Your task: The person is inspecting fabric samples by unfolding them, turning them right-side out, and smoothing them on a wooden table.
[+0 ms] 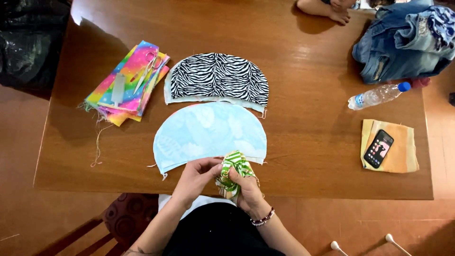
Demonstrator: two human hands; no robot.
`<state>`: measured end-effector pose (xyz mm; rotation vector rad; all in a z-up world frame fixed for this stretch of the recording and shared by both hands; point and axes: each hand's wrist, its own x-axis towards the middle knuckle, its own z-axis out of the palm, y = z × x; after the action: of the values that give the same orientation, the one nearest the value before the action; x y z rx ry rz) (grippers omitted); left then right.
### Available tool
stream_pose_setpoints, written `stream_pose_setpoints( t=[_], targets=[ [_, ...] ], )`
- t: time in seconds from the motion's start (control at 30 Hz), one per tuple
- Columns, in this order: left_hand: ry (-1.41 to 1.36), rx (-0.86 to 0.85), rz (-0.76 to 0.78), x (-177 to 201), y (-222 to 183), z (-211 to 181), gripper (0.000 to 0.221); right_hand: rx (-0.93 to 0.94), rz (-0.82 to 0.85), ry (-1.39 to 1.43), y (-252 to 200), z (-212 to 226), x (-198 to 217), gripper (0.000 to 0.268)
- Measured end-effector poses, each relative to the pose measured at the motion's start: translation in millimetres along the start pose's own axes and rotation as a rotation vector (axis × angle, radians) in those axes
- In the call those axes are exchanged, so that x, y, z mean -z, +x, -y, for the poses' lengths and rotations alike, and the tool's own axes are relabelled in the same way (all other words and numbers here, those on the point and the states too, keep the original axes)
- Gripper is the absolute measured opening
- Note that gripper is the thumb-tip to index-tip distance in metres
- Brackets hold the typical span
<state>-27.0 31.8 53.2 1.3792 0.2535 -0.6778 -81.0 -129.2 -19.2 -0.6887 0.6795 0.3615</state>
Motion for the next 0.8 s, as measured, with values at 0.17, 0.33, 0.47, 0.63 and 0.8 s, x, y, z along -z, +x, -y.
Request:
stream_pose_setpoints(
  t=[0.17, 0.33, 0.47, 0.63, 0.8],
  targets=[
    [-0.062, -0.094, -0.001, -1.5, 14.3, 33.7, 0.007, 0.02, 0.106, -0.017, 6.0, -3.5, 17.2, 0.054],
    [-0.097, -0.109, 0.003, -3.2, 20.2, 40.0, 0.013, 0.057, 0.259, -0.024, 6.4, 2.4, 22.7, 0.071],
    [-0.087, -0.134, -0.066, -10.0, 23.7, 41.7, 0.011, 0.061, 0.176, -0.005, 5.4, 2.3, 19.6, 0.06],
    [-0.098, -0.185, -0.076, -14.8, 24.2, 47.2, 0.013, 0.098, -0.015, 0.03, -1.0, -0.5, 14.8, 0.049],
    [0.007, -0.386, -0.165, -19.7, 1.2, 19.0, 0.014, 0.112, 0.078, 0.08, -5.2, 2.9, 12.7, 0.047]
  ],
)
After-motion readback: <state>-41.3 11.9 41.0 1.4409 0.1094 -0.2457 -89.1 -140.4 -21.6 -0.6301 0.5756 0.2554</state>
